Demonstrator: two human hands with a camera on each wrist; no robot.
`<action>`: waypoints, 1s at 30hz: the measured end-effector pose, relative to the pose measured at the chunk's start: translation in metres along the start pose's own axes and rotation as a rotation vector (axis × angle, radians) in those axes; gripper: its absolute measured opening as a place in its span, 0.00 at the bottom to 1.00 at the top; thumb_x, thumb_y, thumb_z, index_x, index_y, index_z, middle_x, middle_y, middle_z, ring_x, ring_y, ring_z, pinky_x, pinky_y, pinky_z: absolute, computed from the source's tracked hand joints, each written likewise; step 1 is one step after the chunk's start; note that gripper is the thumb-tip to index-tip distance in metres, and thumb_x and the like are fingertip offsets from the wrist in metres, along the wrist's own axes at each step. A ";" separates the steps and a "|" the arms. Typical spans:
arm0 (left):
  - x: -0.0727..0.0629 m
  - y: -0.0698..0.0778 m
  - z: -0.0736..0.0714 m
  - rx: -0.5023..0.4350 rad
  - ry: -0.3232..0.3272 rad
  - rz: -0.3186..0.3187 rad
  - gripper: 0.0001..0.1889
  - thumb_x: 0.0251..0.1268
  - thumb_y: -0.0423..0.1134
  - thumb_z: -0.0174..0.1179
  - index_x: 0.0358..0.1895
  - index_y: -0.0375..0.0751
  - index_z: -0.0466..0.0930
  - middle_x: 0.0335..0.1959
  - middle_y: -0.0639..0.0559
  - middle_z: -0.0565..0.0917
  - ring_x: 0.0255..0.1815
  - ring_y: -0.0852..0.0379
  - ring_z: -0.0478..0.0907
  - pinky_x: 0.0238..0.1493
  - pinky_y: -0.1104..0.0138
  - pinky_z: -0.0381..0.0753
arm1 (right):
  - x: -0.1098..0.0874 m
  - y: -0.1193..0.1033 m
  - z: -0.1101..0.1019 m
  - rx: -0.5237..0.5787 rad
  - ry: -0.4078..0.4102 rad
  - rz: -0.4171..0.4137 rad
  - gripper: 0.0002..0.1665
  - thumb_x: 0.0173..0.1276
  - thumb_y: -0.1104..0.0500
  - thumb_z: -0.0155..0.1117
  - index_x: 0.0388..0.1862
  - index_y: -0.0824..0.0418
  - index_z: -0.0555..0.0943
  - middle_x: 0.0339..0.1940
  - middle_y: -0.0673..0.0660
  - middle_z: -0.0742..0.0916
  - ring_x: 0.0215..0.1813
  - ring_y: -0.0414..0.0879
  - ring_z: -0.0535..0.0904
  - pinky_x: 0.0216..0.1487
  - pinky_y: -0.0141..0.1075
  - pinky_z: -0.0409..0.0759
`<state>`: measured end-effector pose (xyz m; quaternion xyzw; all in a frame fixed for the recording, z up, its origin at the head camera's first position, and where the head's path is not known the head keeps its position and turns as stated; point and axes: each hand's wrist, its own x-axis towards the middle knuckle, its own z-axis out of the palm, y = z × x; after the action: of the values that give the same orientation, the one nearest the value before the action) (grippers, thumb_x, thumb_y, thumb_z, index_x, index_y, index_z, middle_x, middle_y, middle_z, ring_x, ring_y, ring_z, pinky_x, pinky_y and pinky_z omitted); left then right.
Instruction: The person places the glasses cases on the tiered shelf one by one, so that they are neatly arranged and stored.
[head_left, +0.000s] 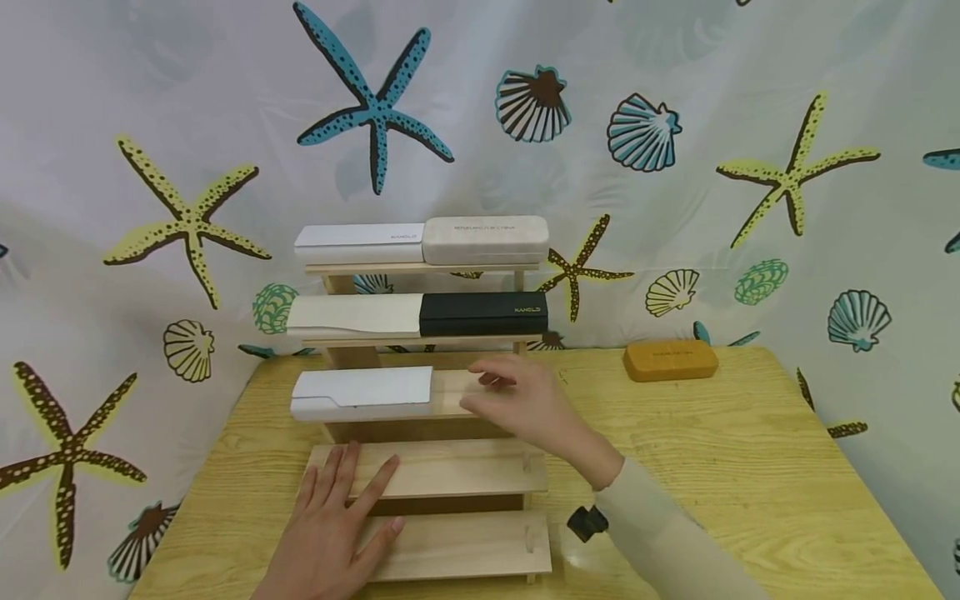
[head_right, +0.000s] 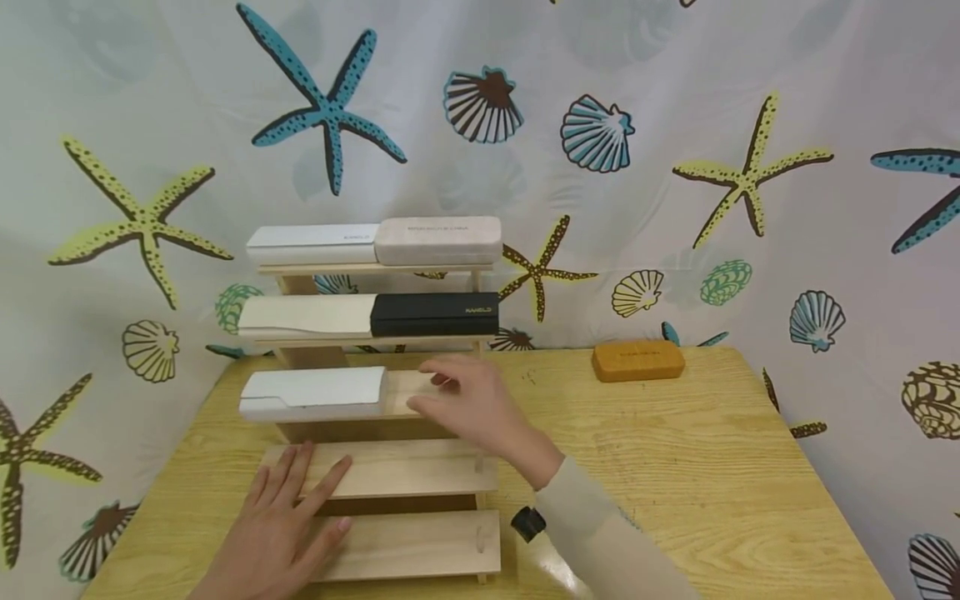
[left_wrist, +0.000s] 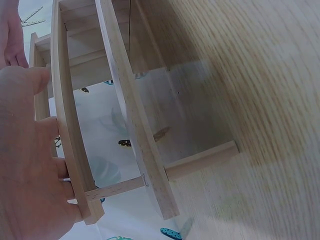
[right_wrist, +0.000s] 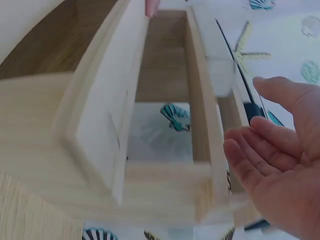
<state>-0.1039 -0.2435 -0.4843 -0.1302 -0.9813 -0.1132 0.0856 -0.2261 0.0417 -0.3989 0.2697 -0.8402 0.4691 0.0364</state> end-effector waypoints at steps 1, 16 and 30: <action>0.000 0.000 0.000 0.000 0.001 0.001 0.36 0.77 0.65 0.54 0.84 0.62 0.62 0.85 0.30 0.55 0.85 0.28 0.52 0.79 0.32 0.54 | -0.004 0.003 -0.006 0.013 0.019 0.004 0.23 0.68 0.52 0.77 0.58 0.60 0.88 0.57 0.56 0.91 0.54 0.48 0.88 0.57 0.42 0.87; -0.002 -0.001 0.000 -0.021 -0.015 -0.017 0.36 0.77 0.66 0.54 0.84 0.63 0.61 0.86 0.31 0.53 0.86 0.29 0.49 0.80 0.34 0.51 | -0.040 0.102 -0.111 -0.080 0.216 0.177 0.18 0.75 0.49 0.71 0.57 0.57 0.88 0.51 0.58 0.91 0.51 0.51 0.86 0.50 0.33 0.83; -0.001 0.001 -0.001 -0.014 0.003 -0.001 0.37 0.77 0.64 0.55 0.84 0.64 0.60 0.86 0.31 0.54 0.86 0.29 0.51 0.79 0.33 0.52 | -0.057 0.175 -0.164 -0.234 0.292 0.305 0.29 0.78 0.46 0.66 0.65 0.67 0.83 0.62 0.69 0.86 0.61 0.61 0.82 0.50 0.28 0.81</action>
<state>-0.1026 -0.2429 -0.4828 -0.1302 -0.9804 -0.1204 0.0864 -0.2939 0.2708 -0.4599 0.0627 -0.9057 0.4026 0.1174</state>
